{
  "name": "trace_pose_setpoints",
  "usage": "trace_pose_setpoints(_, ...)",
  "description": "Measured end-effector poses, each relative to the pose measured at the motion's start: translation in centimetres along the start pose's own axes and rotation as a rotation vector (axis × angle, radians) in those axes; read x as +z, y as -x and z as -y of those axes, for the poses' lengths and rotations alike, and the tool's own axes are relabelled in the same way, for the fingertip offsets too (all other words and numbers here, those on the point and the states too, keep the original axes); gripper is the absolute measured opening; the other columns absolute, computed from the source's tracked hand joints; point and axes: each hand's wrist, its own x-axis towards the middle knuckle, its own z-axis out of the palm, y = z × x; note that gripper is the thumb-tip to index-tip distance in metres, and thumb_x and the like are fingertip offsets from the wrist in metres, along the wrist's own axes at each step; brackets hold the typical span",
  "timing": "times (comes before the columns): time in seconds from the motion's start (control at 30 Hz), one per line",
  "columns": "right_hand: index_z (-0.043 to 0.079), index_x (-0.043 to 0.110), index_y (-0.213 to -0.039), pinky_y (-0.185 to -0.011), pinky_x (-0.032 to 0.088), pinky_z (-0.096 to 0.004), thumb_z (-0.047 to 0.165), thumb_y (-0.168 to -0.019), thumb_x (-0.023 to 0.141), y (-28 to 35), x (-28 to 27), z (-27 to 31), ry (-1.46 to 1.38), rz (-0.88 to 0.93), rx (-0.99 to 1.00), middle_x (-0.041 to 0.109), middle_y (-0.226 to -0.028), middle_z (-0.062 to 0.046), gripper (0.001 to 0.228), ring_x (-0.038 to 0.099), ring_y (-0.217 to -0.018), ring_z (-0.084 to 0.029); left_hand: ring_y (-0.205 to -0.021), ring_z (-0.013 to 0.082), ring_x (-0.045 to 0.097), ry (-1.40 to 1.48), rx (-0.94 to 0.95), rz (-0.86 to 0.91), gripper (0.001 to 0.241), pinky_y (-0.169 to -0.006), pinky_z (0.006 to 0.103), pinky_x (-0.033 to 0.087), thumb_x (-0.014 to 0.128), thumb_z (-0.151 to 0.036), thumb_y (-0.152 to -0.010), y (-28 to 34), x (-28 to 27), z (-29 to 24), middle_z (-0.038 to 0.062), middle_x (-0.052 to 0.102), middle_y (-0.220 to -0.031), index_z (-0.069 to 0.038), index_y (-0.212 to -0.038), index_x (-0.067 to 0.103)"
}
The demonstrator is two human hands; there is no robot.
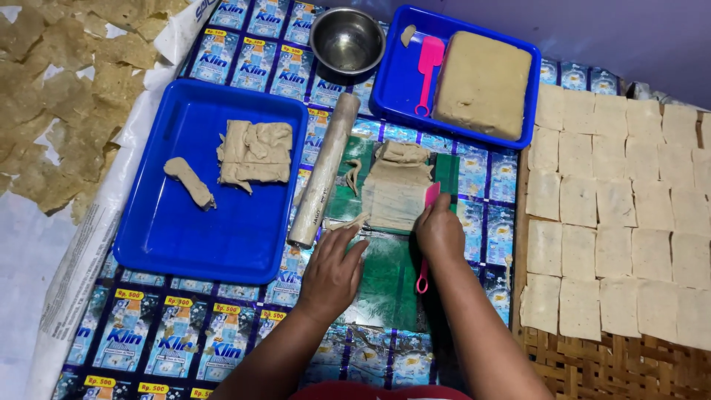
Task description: The person is seen rolling out dough with a wooden pin and cutting/shaping it into square wrappers on a floor-based workspace.
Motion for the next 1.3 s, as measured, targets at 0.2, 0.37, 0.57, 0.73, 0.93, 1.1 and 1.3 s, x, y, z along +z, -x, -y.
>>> trace_pose_setpoints(0.2, 0.017, 0.048, -0.127, -0.076, 0.056, -0.063, 0.035, -0.103, 0.042, -0.1, -6.1, -1.5, 0.112, 0.003, -0.067, 0.070, -0.096, -0.024, 0.030, 0.070, -0.096, -0.052, -0.148, 0.0405, 0.036, 0.040, -0.079, 0.088, 0.032, -0.120, 0.0526, 0.030, 0.050, -0.019, -0.104, 0.5, -0.1, 0.6, 0.017, 0.051, -0.147, -0.009, -0.132, 0.060)
trace_pose_setpoints(0.37, 0.027, 0.055, -0.147, -0.075, 0.061, -0.052, 0.025, -0.101, 0.052, 4.9, -7.9, -3.1, 0.352, -0.085, -0.140, 0.057, -0.108, -0.016, 0.046, 0.065, -0.103, -0.042, -0.149, 0.0429, 0.033, 0.057, -0.104, 0.118, 0.034, -0.121, 0.0530, 0.029, 0.049, -0.021, -0.104, 0.1, -0.8, 0.2, 0.019, 0.050, -0.149, -0.007, -0.134, 0.060)
trace_pose_setpoints(0.57, 0.033, 0.055, -0.150, -0.078, 0.057, -0.044, 0.020, -0.103, 0.044, 4.4, -4.1, -2.9, 0.494, -0.032, -0.140, 0.053, -0.113, -0.012, 0.049, 0.060, -0.107, -0.036, -0.152, 0.0405, 0.029, 0.048, -0.090, 0.120, 0.036, -0.123, 0.0520, 0.025, 0.048, -0.022, -0.105, 0.2, -0.2, 0.3, 0.018, 0.045, -0.155, -0.009, -0.137, 0.058)
trace_pose_setpoints(0.73, 0.037, 0.067, -0.129, -0.076, 0.057, -0.050, 0.035, -0.104, 0.046, -2.9, -5.9, -4.0, 0.322, 0.018, -0.118, 0.055, -0.108, -0.010, 0.032, 0.064, -0.102, -0.037, -0.153, 0.0384, 0.025, 0.052, -0.105, 0.137, 0.040, -0.123, 0.0517, 0.021, 0.046, -0.023, -0.105, 0.2, -0.4, 0.2, 0.016, 0.040, -0.160, -0.012, -0.143, 0.054)
trace_pose_setpoints(0.93, 0.025, 0.067, -0.118, -0.081, 0.058, -0.055, 0.049, -0.101, 0.051, -7.9, -7.2, -7.5, 0.142, 0.094, 0.009, 0.074, -0.100, -0.014, 0.034, 0.072, -0.106, -0.039, -0.154, 0.0373, 0.022, 0.000, -0.086, 0.182, 0.045, -0.123, 0.0556, 0.018, 0.042, -0.025, -0.107, -0.1, -0.1, 0.4, 0.014, 0.033, -0.165, -0.019, -0.152, 0.046)
trace_pose_setpoints(1.1, 0.028, 0.065, -0.115, -0.090, 0.059, -0.051, 0.050, -0.101, 0.052, -1.5, -10.8, -4.5, 0.299, 0.120, -0.237, 0.073, -0.106, -0.006, 0.030, 0.072, -0.107, -0.033, -0.155, 0.0351, 0.019, -0.033, -0.105, 0.202, 0.046, -0.123, 0.0538, 0.016, 0.041, -0.030, -0.108, 0.1, 0.2, 0.4, 0.014, 0.029, -0.167, -0.017, -0.152, 0.045)
trace_pose_setpoints(1.3, 0.029, 0.064, -0.108, -0.091, 0.060, -0.050, 0.045, -0.100, 0.047, -1.0, -11.5, -3.3, 0.373, 0.123, -0.330, 0.073, -0.102, -0.003, 0.025, 0.072, -0.104, -0.031, -0.156, 0.0346, 0.018, -0.025, -0.122, 0.226, 0.045, -0.124, 0.0543, 0.016, 0.039, -0.031, -0.109, 0.0, 0.1, 0.3, 0.015, 0.029, -0.167, -0.016, -0.151, 0.046)
